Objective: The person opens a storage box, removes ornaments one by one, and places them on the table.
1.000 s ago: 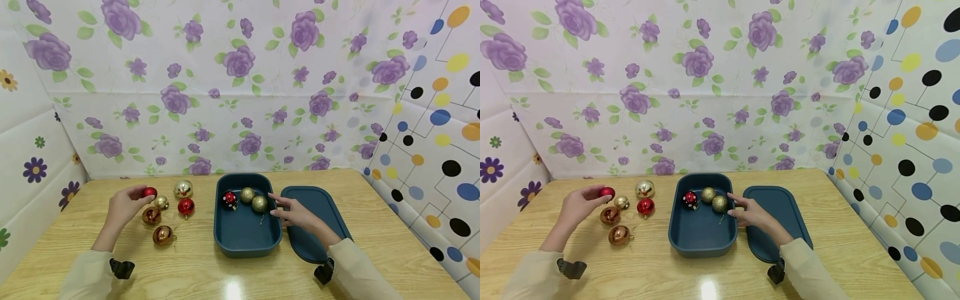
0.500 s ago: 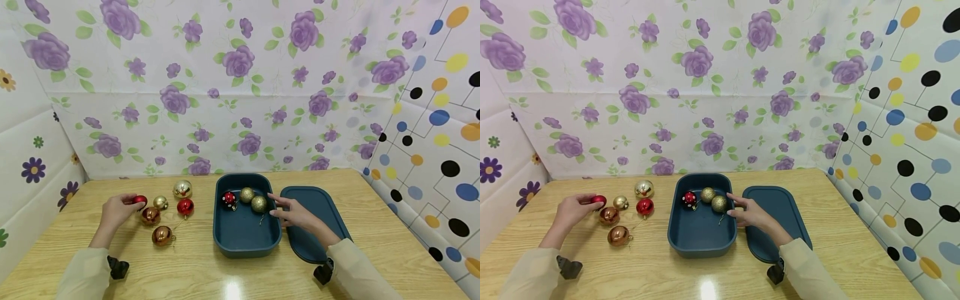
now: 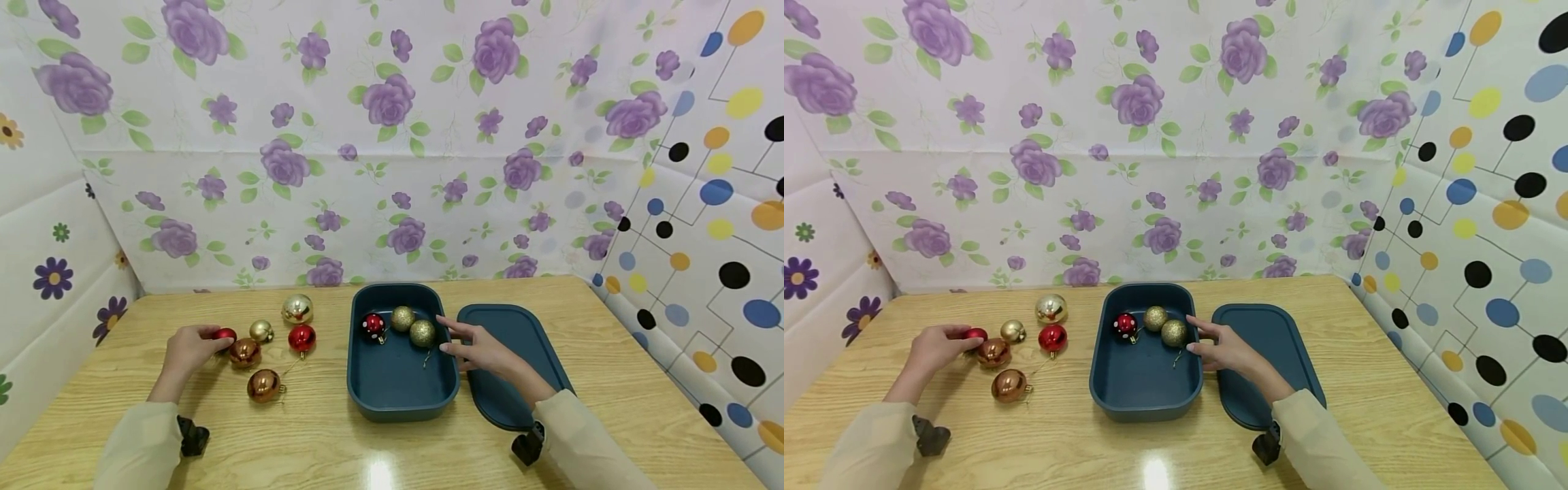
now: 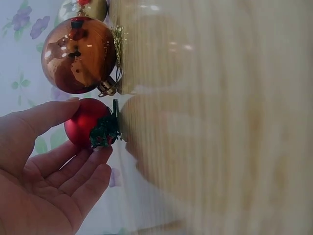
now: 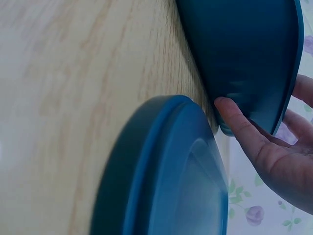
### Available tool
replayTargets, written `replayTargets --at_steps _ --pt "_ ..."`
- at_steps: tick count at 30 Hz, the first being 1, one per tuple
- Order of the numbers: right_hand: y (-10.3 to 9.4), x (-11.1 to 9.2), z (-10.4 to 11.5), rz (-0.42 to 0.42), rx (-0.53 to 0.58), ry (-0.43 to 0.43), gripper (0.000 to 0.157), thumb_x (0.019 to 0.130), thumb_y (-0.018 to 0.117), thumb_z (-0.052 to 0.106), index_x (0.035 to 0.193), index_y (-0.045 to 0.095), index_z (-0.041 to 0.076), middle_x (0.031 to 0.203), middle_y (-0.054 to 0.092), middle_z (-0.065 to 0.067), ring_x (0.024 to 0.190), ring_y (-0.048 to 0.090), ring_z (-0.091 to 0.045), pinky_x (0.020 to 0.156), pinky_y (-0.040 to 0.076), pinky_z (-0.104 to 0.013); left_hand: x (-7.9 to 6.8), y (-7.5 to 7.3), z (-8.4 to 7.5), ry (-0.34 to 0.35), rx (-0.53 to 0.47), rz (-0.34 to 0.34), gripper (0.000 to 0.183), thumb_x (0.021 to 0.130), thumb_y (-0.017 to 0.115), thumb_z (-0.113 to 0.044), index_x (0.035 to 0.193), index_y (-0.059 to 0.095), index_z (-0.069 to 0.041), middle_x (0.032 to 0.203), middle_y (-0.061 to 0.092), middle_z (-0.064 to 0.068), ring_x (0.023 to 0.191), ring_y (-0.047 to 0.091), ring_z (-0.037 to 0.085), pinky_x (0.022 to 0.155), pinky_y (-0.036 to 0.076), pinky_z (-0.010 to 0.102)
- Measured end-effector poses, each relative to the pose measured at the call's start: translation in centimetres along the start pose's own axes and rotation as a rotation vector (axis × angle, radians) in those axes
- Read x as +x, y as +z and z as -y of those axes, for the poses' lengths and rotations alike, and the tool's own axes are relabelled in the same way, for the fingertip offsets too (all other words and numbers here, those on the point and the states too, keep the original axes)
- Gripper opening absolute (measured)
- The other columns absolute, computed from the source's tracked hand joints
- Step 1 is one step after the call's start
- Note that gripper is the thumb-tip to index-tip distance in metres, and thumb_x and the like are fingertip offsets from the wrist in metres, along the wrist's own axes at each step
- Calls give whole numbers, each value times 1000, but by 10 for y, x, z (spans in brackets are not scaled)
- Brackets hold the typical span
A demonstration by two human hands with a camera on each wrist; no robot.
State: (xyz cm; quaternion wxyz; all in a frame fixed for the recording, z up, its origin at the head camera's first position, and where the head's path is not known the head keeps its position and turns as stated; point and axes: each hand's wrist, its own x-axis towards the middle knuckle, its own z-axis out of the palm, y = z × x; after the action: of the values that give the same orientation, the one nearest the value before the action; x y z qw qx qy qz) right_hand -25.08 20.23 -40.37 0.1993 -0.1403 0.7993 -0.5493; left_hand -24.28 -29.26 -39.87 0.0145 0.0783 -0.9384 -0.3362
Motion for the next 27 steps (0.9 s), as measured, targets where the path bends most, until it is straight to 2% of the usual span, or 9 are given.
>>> replayTargets --at_steps 10,18,21,27 --pt "0 0 -1 4 -4 -8 69 86 62 34 145 28 21 144 21 -29 128 32 -40 77 52 -40 2 -1 3 -3 10 13 60 85 63 -32 122 49 13 121 47 34 107 44 50 83 41 54" --pt "0 0 -1 1 -13 -4 68 87 61 33 145 28 22 144 20 -29 128 31 -40 77 52 -40 1 -5 2 24 18 11 66 86 61 -37 123 46 15 122 46 35 108 43 51 85 40 55" --pt "0 0 -1 -3 -14 -2 68 86 61 32 145 28 23 144 20 -28 129 31 -40 77 52 -40 -1 -6 -1 46 17 -17 66 87 59 -37 124 45 16 122 47 34 108 45 50 86 41 54" --pt "1 0 -1 -7 -18 -1 67 87 61 32 144 29 23 144 21 -28 129 31 -39 76 52 -39 -4 -7 -15 95 -16 -116 61 87 59 -34 123 48 14 119 51 32 106 50 45 85 42 52"
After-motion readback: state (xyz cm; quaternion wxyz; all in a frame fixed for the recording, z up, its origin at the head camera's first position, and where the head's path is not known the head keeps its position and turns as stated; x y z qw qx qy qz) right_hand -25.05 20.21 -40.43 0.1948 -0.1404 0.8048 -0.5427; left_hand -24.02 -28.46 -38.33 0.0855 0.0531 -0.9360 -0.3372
